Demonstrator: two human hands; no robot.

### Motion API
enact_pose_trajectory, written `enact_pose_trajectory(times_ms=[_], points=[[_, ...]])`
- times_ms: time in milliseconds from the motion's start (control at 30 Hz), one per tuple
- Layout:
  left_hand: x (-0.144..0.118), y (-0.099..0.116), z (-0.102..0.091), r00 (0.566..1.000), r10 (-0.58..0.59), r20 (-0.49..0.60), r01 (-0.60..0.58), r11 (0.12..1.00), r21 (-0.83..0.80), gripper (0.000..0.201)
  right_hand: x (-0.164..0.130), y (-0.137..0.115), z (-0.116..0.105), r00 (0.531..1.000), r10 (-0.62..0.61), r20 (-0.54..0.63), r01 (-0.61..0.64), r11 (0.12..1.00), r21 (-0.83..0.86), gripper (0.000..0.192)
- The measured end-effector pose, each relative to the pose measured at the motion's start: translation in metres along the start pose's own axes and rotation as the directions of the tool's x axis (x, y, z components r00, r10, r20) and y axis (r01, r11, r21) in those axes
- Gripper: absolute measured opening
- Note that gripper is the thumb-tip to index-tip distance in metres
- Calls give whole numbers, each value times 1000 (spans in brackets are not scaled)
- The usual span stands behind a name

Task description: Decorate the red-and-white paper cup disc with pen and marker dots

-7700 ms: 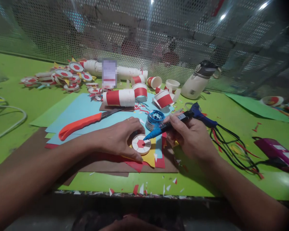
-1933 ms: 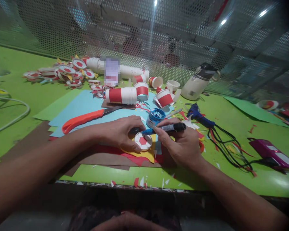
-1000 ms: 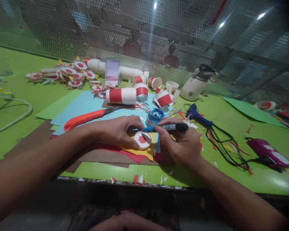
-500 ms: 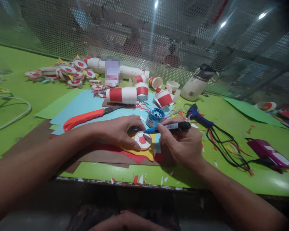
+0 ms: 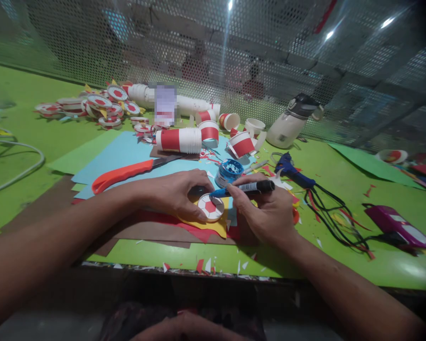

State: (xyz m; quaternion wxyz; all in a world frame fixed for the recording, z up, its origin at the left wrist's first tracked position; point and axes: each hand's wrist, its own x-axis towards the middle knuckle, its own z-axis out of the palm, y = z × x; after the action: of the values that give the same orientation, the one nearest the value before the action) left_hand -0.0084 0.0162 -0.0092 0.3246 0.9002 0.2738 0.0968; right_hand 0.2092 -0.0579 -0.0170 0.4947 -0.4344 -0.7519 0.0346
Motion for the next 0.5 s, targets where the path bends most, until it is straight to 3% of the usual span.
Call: enact_pose_trajectory(times_ms=[500], points=[[0,-2,0,1000,19,-3,-19,1000,11,48,0,2,0,1000,11,19,-11,1000,4,12]])
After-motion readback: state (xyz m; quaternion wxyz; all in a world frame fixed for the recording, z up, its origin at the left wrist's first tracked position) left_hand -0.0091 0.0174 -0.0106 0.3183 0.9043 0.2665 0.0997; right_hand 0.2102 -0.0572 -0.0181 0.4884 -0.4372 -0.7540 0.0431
